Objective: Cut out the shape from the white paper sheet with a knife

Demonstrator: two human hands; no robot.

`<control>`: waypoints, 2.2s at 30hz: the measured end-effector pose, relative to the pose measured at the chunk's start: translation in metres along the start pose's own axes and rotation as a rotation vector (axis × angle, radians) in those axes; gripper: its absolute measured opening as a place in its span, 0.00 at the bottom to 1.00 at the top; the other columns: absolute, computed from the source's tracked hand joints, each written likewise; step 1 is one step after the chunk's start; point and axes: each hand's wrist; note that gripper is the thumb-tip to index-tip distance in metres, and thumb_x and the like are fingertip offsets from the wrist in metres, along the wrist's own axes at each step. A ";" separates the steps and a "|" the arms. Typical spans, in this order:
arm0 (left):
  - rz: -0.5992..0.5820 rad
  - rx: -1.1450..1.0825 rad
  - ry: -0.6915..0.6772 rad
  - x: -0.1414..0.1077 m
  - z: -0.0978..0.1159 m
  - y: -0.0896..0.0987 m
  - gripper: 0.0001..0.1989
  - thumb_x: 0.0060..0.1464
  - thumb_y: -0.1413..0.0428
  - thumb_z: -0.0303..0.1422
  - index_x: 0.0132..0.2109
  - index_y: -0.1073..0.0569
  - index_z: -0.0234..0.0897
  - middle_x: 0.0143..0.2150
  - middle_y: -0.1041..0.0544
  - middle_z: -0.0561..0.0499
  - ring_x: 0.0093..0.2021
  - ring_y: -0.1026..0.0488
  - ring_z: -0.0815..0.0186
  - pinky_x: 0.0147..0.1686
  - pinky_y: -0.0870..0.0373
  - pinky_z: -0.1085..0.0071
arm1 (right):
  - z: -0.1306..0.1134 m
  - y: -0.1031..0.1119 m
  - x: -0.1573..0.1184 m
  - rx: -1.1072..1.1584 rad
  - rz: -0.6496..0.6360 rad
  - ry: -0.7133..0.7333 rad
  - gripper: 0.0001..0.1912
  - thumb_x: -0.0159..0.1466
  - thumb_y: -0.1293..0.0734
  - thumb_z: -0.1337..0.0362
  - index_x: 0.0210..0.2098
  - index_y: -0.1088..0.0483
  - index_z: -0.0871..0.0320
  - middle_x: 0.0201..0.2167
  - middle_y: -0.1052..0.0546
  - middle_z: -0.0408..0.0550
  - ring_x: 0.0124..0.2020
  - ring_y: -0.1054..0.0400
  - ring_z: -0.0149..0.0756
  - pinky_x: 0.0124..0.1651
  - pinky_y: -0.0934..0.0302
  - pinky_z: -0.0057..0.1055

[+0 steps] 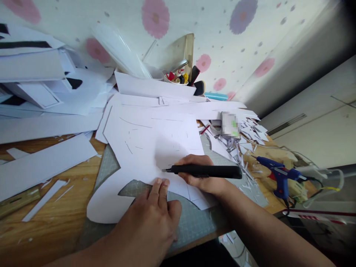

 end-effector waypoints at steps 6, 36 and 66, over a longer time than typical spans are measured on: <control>0.072 -0.003 0.037 -0.004 0.004 -0.007 0.22 0.45 0.36 0.48 0.35 0.26 0.32 0.56 0.30 0.22 0.58 0.32 0.36 0.47 0.26 0.48 | -0.002 0.009 -0.007 -0.107 0.004 -0.087 0.06 0.56 0.30 0.67 0.34 0.23 0.61 0.27 0.21 0.46 0.25 0.31 0.27 0.27 0.37 0.21; 0.132 0.034 -0.023 -0.006 -0.003 -0.006 0.20 0.40 0.33 0.45 0.32 0.27 0.34 0.55 0.28 0.22 0.56 0.30 0.37 0.46 0.25 0.50 | 0.011 0.049 -0.012 -0.076 -0.117 -0.092 0.05 0.55 0.29 0.65 0.30 0.26 0.61 0.24 0.23 0.45 0.25 0.31 0.29 0.26 0.37 0.22; -0.034 0.093 -0.068 0.006 -0.006 0.020 0.15 0.51 0.39 0.34 0.44 0.23 0.30 0.58 0.30 0.27 0.54 0.28 0.42 0.52 0.28 0.51 | -0.027 -0.052 -0.068 -0.350 0.588 -0.139 0.11 0.58 0.31 0.62 0.41 0.32 0.53 0.24 0.23 0.42 0.20 0.30 0.33 0.22 0.35 0.27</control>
Point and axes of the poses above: each hand's wrist, its own x-axis towards the middle knuckle, its own y-axis out of the back of the hand, z = x × y
